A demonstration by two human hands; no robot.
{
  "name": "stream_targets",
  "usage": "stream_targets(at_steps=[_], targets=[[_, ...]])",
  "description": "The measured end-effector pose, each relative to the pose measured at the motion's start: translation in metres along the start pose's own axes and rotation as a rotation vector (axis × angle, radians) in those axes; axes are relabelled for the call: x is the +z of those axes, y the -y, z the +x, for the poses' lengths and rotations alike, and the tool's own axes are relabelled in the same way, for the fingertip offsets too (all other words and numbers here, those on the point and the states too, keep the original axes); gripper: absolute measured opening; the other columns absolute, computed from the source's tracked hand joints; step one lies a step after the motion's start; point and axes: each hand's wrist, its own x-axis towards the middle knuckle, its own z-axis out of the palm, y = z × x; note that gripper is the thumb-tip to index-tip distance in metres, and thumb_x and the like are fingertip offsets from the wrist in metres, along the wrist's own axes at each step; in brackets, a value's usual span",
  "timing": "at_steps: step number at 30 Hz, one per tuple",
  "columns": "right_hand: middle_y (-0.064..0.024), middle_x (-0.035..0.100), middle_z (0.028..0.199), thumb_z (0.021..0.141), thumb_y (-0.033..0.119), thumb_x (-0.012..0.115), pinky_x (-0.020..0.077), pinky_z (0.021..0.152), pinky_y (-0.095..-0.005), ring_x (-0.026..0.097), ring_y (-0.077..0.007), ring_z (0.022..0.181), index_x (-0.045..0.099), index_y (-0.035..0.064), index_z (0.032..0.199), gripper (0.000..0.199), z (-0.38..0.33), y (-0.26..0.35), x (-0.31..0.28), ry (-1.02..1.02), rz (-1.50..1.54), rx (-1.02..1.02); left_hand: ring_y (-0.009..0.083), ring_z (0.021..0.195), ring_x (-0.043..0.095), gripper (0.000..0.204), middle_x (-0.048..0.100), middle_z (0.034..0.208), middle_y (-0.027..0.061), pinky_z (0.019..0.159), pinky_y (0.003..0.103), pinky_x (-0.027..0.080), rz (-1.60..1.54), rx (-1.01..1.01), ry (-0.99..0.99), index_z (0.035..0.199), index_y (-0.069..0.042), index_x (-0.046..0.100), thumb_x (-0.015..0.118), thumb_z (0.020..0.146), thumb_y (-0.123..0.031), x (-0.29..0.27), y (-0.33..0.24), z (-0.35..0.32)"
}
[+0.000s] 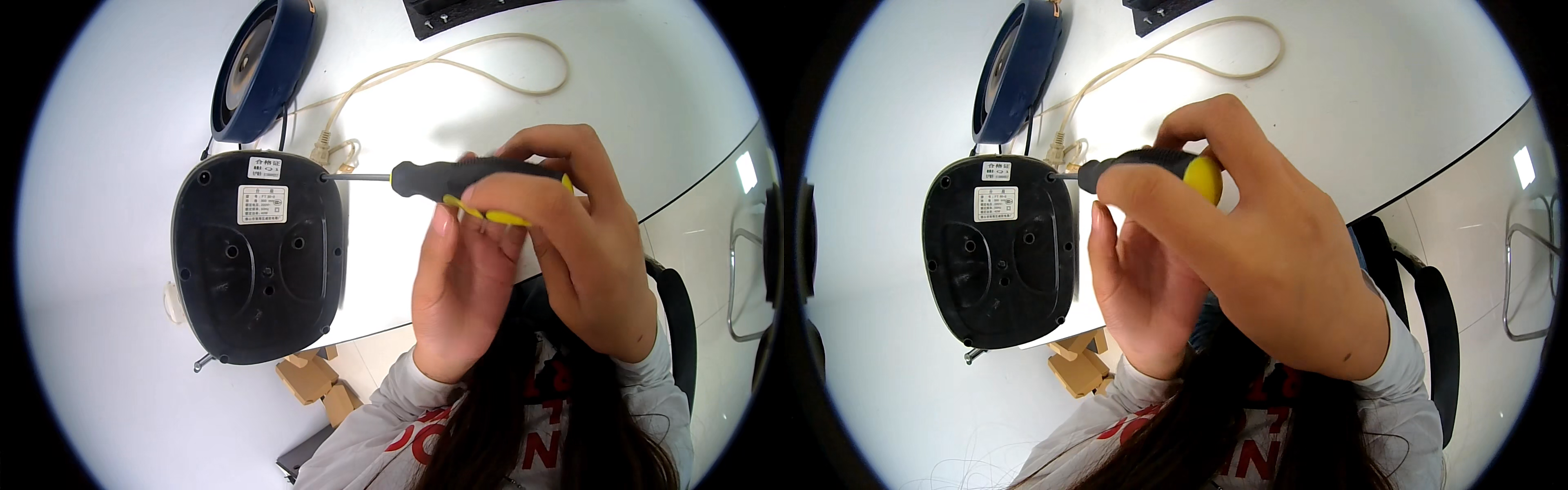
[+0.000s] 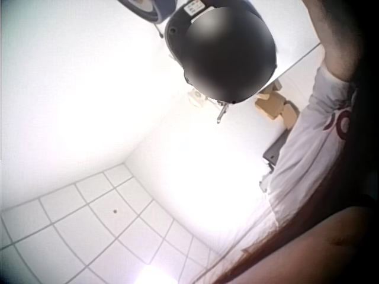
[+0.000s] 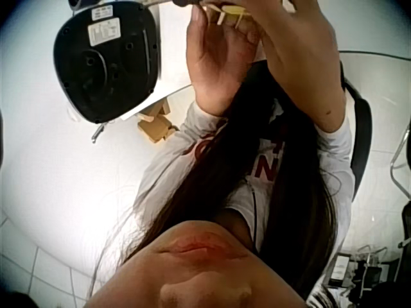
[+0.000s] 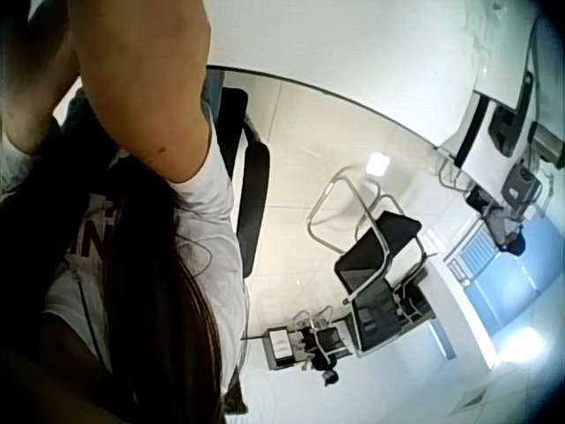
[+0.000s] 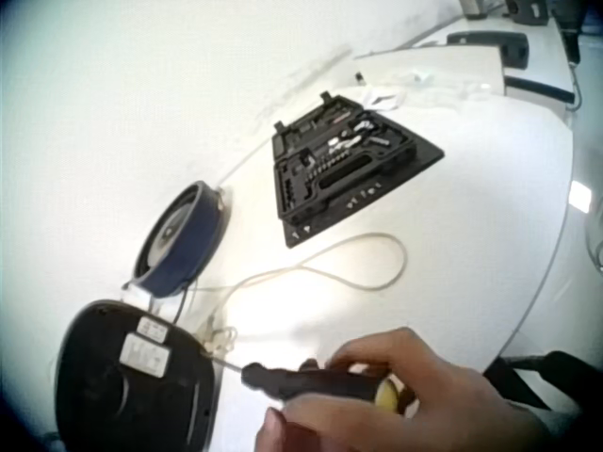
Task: The person uses a screwdriver to remove screws from the base of a white appliance, then flips it over to continue unscrewing the bottom panel. The appliance is handled and rotated to access different screw locations.
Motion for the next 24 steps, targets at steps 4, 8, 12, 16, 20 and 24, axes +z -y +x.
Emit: stream_targets(at_steps=[4,8,12,16,20,24], targets=[[-0.0128,0.051,0.104,0.067,-0.004,0.056,0.0444,0.055,-0.0235,0.055,-0.0216,0.080,0.056,0.0086,0.099,0.034,0.001,-0.003,0.001,0.006,-0.020,-0.081,0.0154,0.103,0.047,0.043,0.050,0.113,0.0060,0.090,0.030,0.034,0.045,0.041,0.164,0.120,-0.005,0.038,0.042,0.090,-0.034,-0.008,0.003,0.001],[-0.0102,0.055,0.099,0.071,0.010,0.063,0.0426,0.051,-0.0223,0.057,-0.0173,0.073,0.052,0.0057,0.105,0.036,0.003,0.003,-0.003,-0.034,0.017,0.030,0.0155,0.102,0.048,0.042,0.052,0.110,0.0063,0.089,0.030,0.034,0.017,0.012,0.122,0.120,-0.004,0.039,0.044,0.089,-0.032,-0.014,-0.002,0.003],[-0.0071,0.059,0.087,0.079,0.019,0.061,0.0392,0.046,-0.0215,0.056,-0.0141,0.063,0.050,0.0030,0.105,0.032,-0.003,-0.004,-0.003,-0.001,-0.049,0.134,0.0175,0.111,0.043,0.045,0.043,0.123,0.0083,0.092,0.031,0.033,0.062,0.004,0.030,0.126,-0.004,0.031,0.045,0.088,-0.024,-0.006,-0.001,0.002],[-0.0065,0.055,0.090,0.073,0.004,0.062,0.0402,0.048,-0.0198,0.057,-0.0154,0.071,0.053,0.0056,0.101,0.030,0.000,0.001,-0.002,-0.020,-0.020,0.144,0.0183,0.113,0.042,0.046,0.038,0.128,0.0089,0.094,0.032,0.033,-0.035,0.008,0.094,0.127,-0.006,0.031,0.046,0.087,-0.025,-0.008,-0.003,0.005],[-0.0082,0.052,0.094,0.061,-0.005,0.065,0.0428,0.052,-0.0208,0.056,-0.0190,0.081,0.055,0.0077,0.097,0.040,0.001,0.003,-0.006,0.029,0.011,0.023,0.0178,0.110,0.043,0.041,0.039,0.125,0.0083,0.093,0.034,0.033,-0.060,0.036,0.085,0.123,-0.008,0.037,0.044,0.089,-0.029,-0.003,-0.006,0.007],[-0.0105,0.052,0.096,0.058,-0.002,0.069,0.0445,0.055,-0.0225,0.055,-0.0208,0.083,0.055,0.0064,0.096,0.041,0.002,0.001,-0.004,0.050,0.039,-0.021,0.0184,0.108,0.044,0.045,0.043,0.114,0.0062,0.095,0.035,0.032,-0.015,-0.001,0.057,0.126,-0.008,0.034,0.043,0.090,-0.034,-0.007,-0.011,0.005]])
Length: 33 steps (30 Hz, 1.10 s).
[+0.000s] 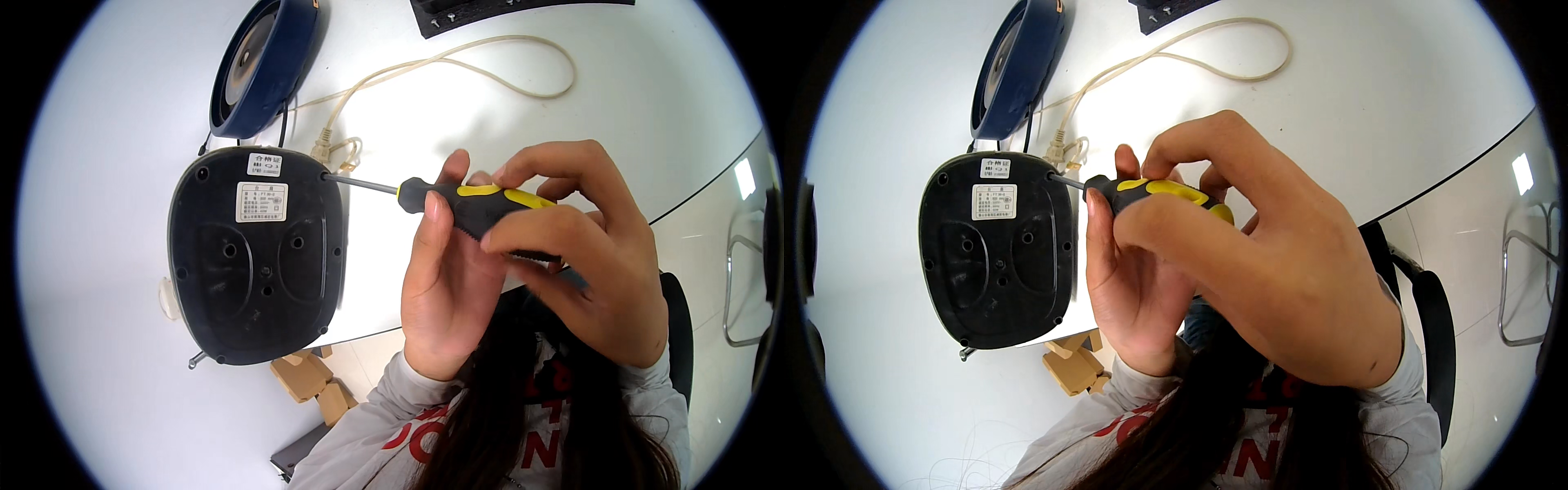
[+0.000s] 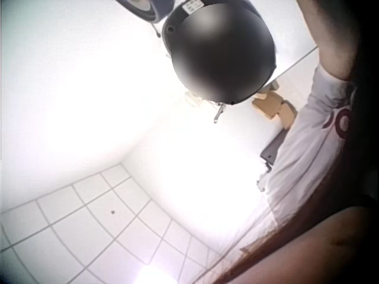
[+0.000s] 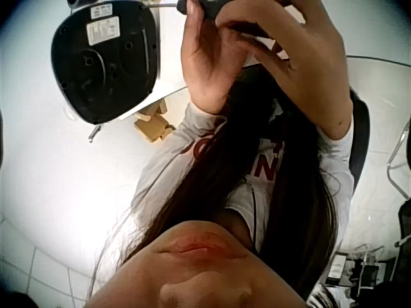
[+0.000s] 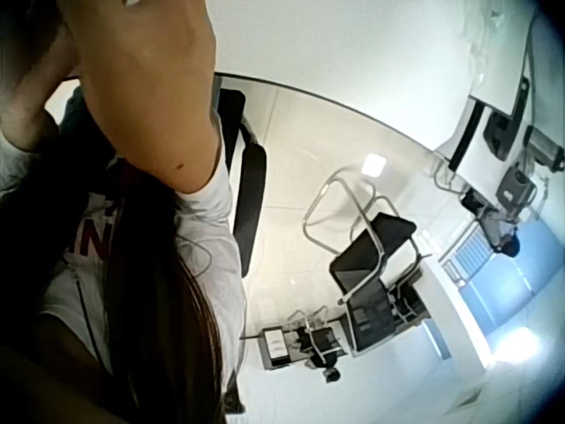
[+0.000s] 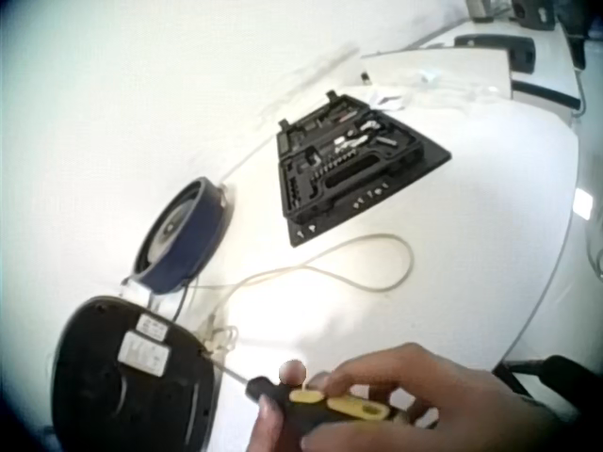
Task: The person uses a screwdriver to remove screws from the base of a white appliance, then flips it over to continue unscrewing the bottom panel. The appliance is handled and rotated to access different screw locations.
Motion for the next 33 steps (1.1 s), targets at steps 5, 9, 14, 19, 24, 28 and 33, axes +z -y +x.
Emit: stream_targets(at_steps=[5,9,14,19,24,28,33], targets=[[-0.0097,0.055,0.094,0.066,0.008,0.067,0.0432,0.053,-0.0214,0.056,-0.0165,0.078,0.053,0.0045,0.099,0.036,0.000,0.009,-0.009,0.066,-0.029,0.264,0.0180,0.108,0.044,0.051,0.041,0.118,0.0079,0.098,0.034,0.030,0.075,0.049,-0.106,0.129,-0.004,0.027,0.046,0.089,-0.029,0.002,-0.001,-0.002],[-0.0071,0.054,0.088,0.070,0.005,0.062,0.0410,0.049,-0.0217,0.056,-0.0140,0.073,0.053,0.0049,0.101,0.032,-0.004,0.003,-0.002,0.016,0.001,0.242,0.0185,0.114,0.039,0.054,0.038,0.124,0.0095,0.102,0.034,0.027,0.122,0.039,-0.056,0.129,-0.002,0.026,0.050,0.087,-0.027,-0.001,-0.001,-0.002],[-0.0071,0.051,0.092,0.064,-0.005,0.058,0.0406,0.050,-0.0210,0.055,-0.0162,0.074,0.053,0.0066,0.101,0.039,0.000,0.001,0.000,-0.027,-0.083,0.155,0.0176,0.119,0.034,0.056,0.037,0.126,0.0078,0.100,0.035,0.025,0.010,-0.024,-0.020,0.132,-0.010,0.022,0.047,0.088,-0.032,0.000,0.000,-0.002],[-0.0082,0.049,0.100,0.061,-0.003,0.063,0.0410,0.054,-0.0204,0.054,-0.0159,0.080,0.054,0.0068,0.100,0.041,0.005,0.014,0.001,0.034,-0.038,0.254,0.0163,0.111,0.042,0.050,0.044,0.117,0.0058,0.096,0.032,0.031,-0.048,-0.071,-0.038,0.131,-0.008,0.026,0.048,0.089,-0.023,-0.003,-0.003,-0.002],[-0.0100,0.057,0.091,0.074,0.020,0.066,0.0398,0.049,-0.0213,0.056,-0.0155,0.067,0.051,0.0035,0.105,0.038,-0.001,0.007,-0.009,0.153,-0.015,0.531,0.0197,0.116,0.040,0.048,0.039,0.126,0.0110,0.100,0.032,0.029,-0.021,-0.023,-0.115,0.128,-0.003,0.028,0.050,0.087,-0.016,-0.002,-0.007,-0.004],[-0.0090,0.059,0.086,0.081,0.016,0.059,0.0389,0.050,-0.0195,0.054,-0.0150,0.064,0.050,0.0034,0.103,0.027,-0.001,0.013,0.005,-0.019,-0.017,0.446,0.0219,0.123,0.033,0.044,0.035,0.130,0.0119,0.103,0.034,0.025,-0.029,-0.007,-0.020,0.126,-0.002,0.031,0.045,0.086,-0.014,-0.003,-0.008,-0.003],[-0.0099,0.047,0.098,0.065,-0.011,0.055,0.0424,0.053,-0.0216,0.054,-0.0183,0.081,0.051,0.0073,0.100,0.040,0.002,0.017,0.011,0.013,-0.045,0.270,0.0170,0.115,0.040,0.043,0.042,0.120,0.0085,0.100,0.033,0.028,-0.106,-0.026,0.011,0.127,-0.004,0.031,0.045,0.089,-0.019,-0.004,-0.009,-0.006]])
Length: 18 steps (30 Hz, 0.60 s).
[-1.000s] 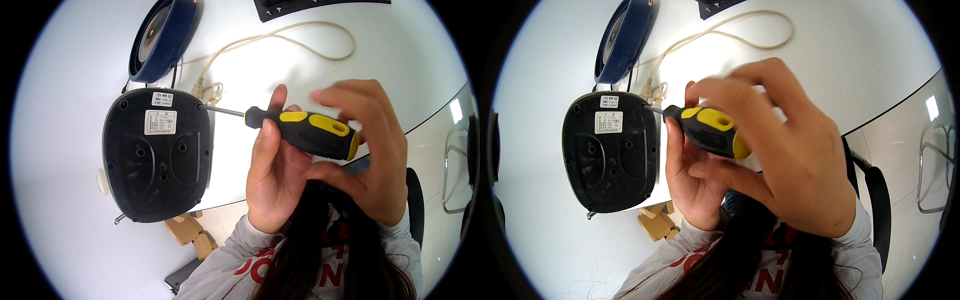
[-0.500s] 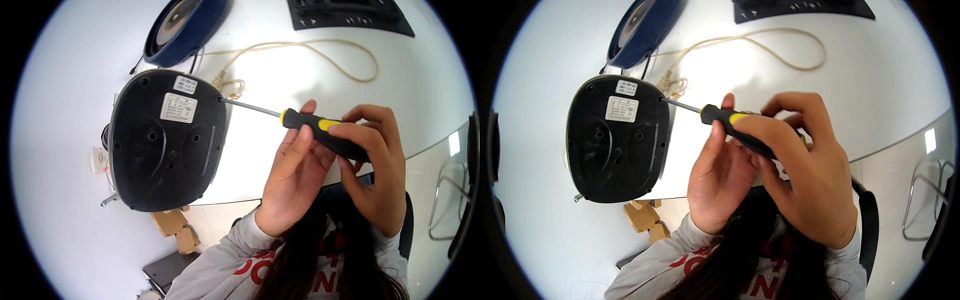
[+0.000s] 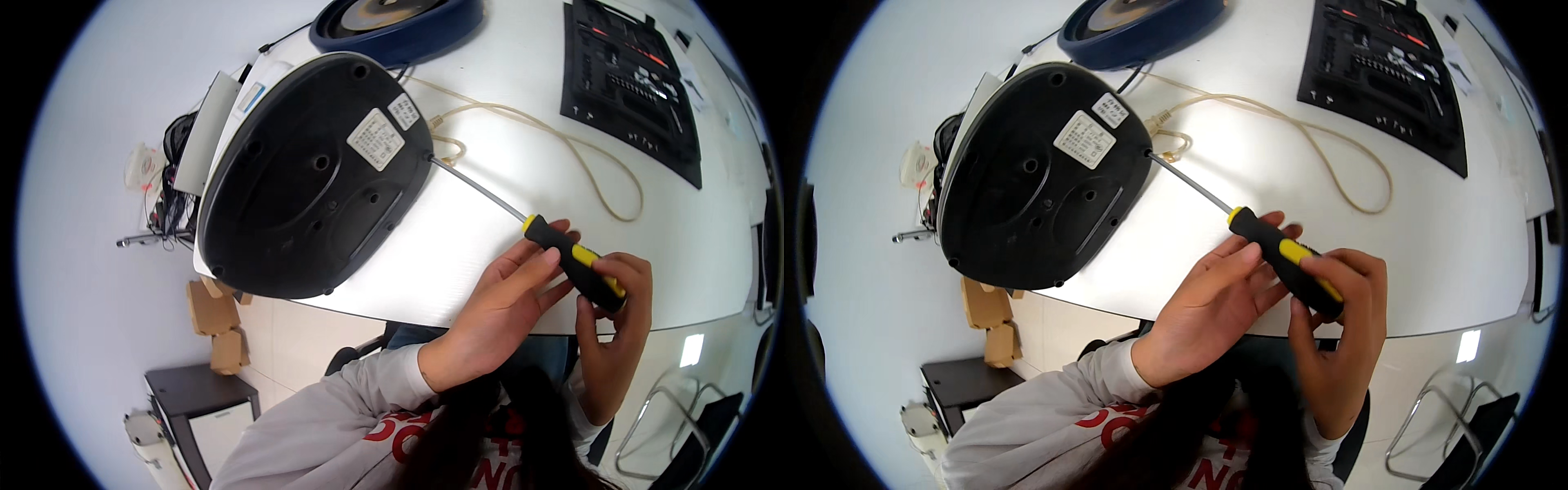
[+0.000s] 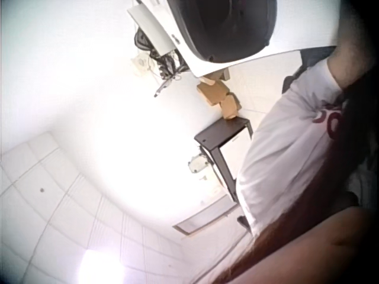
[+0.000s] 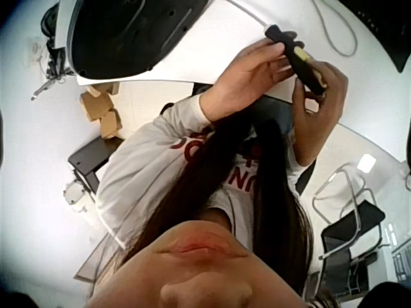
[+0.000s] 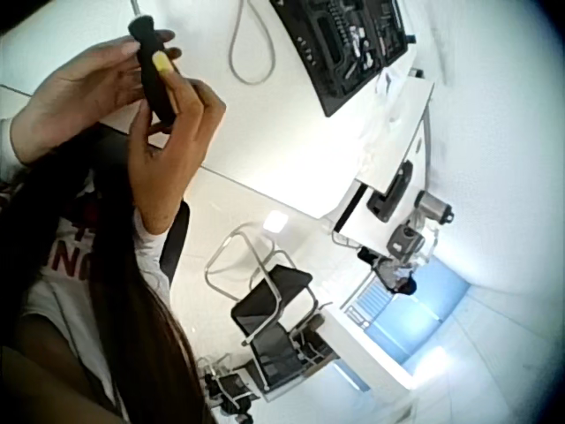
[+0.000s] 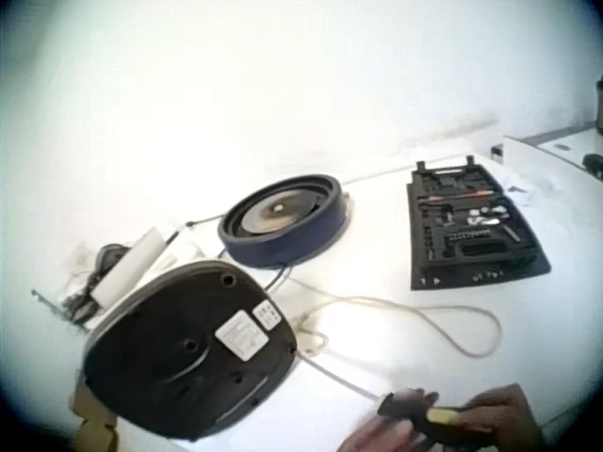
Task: The person uses a screwdriver to remove screws from the base of a white appliance, then flips it over to continue unscrewing the bottom panel. The appliance is handled and rotated to access different screw locations.
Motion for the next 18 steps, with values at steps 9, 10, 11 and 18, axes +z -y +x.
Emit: stream_targets(at_steps=[9,10,11,18], targets=[[-0.0113,0.053,0.092,0.073,0.013,0.062,0.0428,0.053,-0.0227,0.056,-0.0155,0.074,0.052,0.0032,0.100,0.030,-0.0041,-0.0018,-0.0035,-0.024,0.123,0.136,0.0175,0.114,0.043,0.042,0.045,0.119,0.0103,0.101,0.033,0.029,-0.038,0.024,-0.066,0.127,-0.003,0.032,0.047,0.089,-0.013,-0.0028,-0.0019,-0.0013],[-0.0112,0.055,0.088,0.076,0.017,0.061,0.0425,0.053,-0.0218,0.056,-0.0148,0.073,0.052,0.0021,0.101,0.031,-0.0046,-0.0045,-0.0056,0.007,0.128,0.181,0.0181,0.115,0.042,0.043,0.044,0.121,0.0108,0.102,0.033,0.029,-0.041,0.020,-0.056,0.127,-0.003,0.032,0.047,0.088,-0.013,-0.0046,-0.0015,-0.0015],[-0.0110,0.055,0.085,0.077,0.020,0.060,0.0424,0.053,-0.0213,0.056,-0.0143,0.071,0.051,0.0015,0.101,0.031,-0.0050,-0.0039,-0.0039,0.021,0.115,0.224,0.0188,0.116,0.041,0.043,0.043,0.123,0.0114,0.102,0.033,0.028,-0.045,0.016,-0.045,0.127,-0.003,0.031,0.047,0.088,-0.013,-0.0080,-0.0006,-0.0014],[-0.0100,0.051,0.094,0.072,0.003,0.061,0.0427,0.055,-0.0204,0.055,-0.0154,0.080,0.053,0.0042,0.099,0.028,-0.0032,0.0009,0.0035,-0.056,0.033,0.114,0.0185,0.118,0.039,0.046,0.044,0.122,0.0106,0.101,0.036,0.029,-0.049,0.009,-0.003,0.130,-0.004,0.028,0.046,0.089,-0.014,0.0004,-0.0020,-0.0028]])
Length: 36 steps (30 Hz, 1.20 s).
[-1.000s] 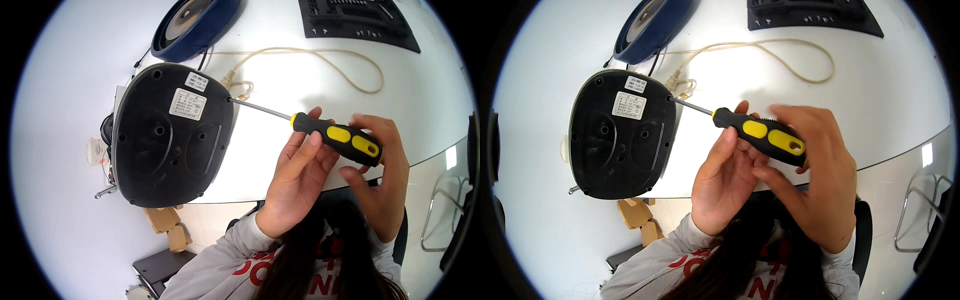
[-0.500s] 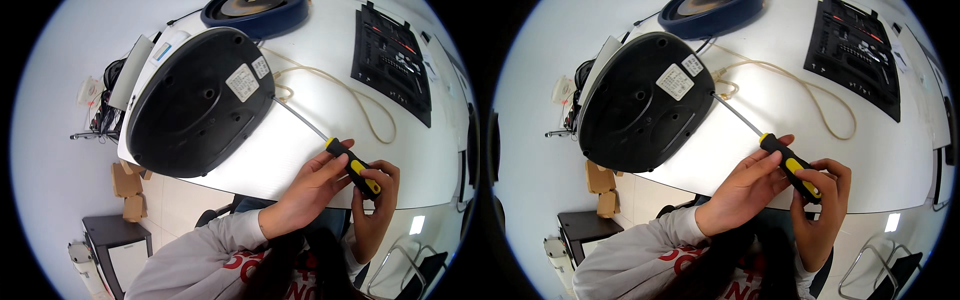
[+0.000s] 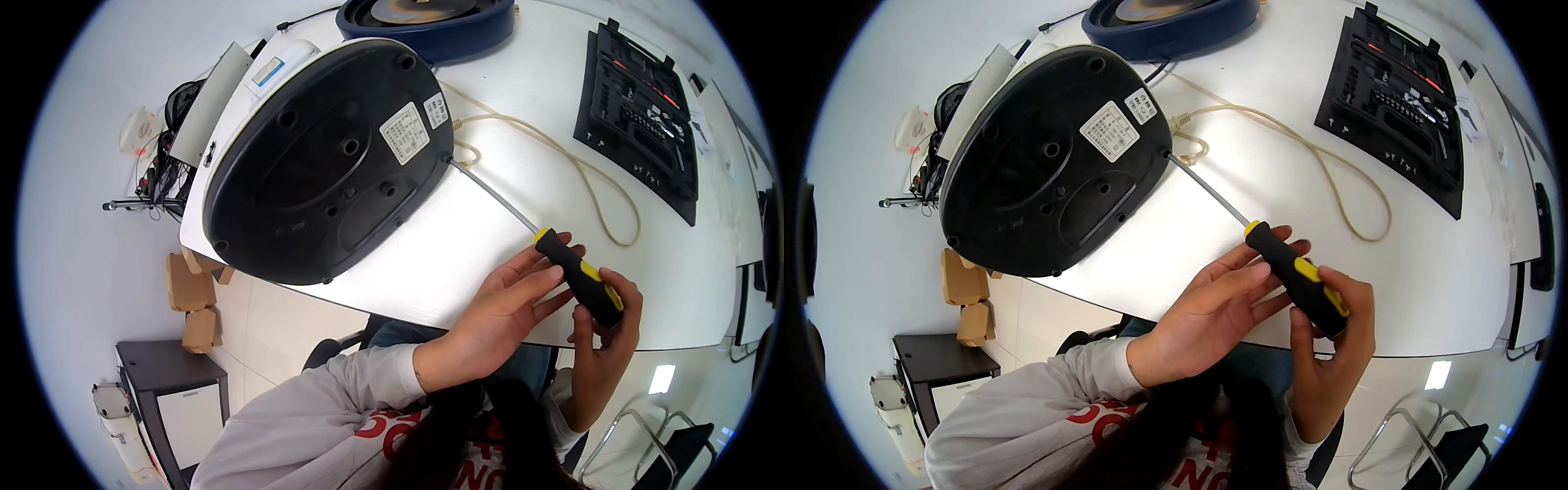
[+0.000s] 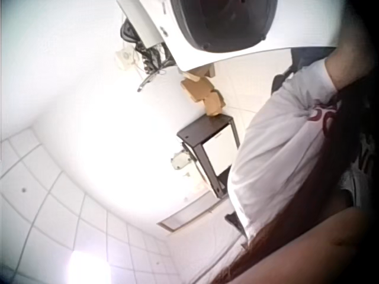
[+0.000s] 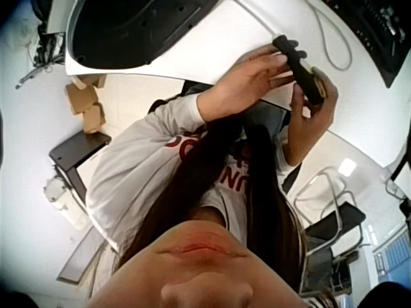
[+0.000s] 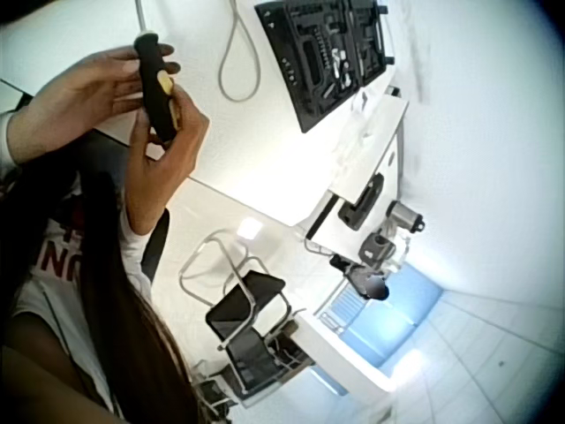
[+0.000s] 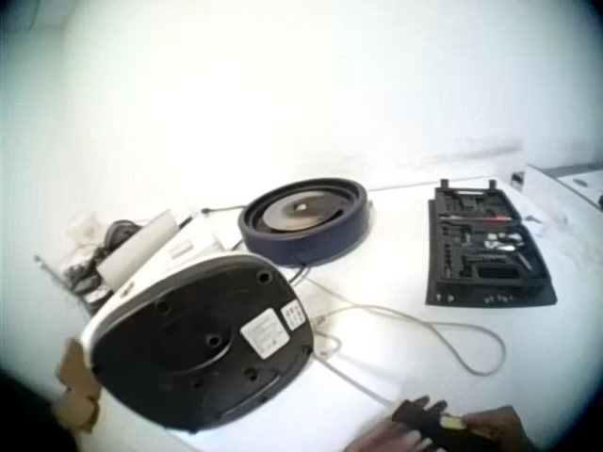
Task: The person uses a screwdriver to remove screws from the base of a white appliance, then flips it over to continue unscrewing the bottom panel. The appliance is handled and rotated to access different screw locations.
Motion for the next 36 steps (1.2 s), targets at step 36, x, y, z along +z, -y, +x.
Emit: stream_targets(at_steps=[36], targets=[[-0.0115,0.052,0.098,0.085,0.042,0.048,0.0385,0.052,-0.0188,0.051,-0.0135,0.077,0.044,0.0035,0.114,0.049,0.000,-0.002,0.012,-0.065,0.068,-0.035,0.0128,0.108,0.046,0.038,0.051,0.113,0.0025,0.093,0.030,0.035,-0.042,-0.013,-0.038,0.121,-0.009,0.043,0.055,0.086,-0.020,-0.012,0.000,-0.001]])
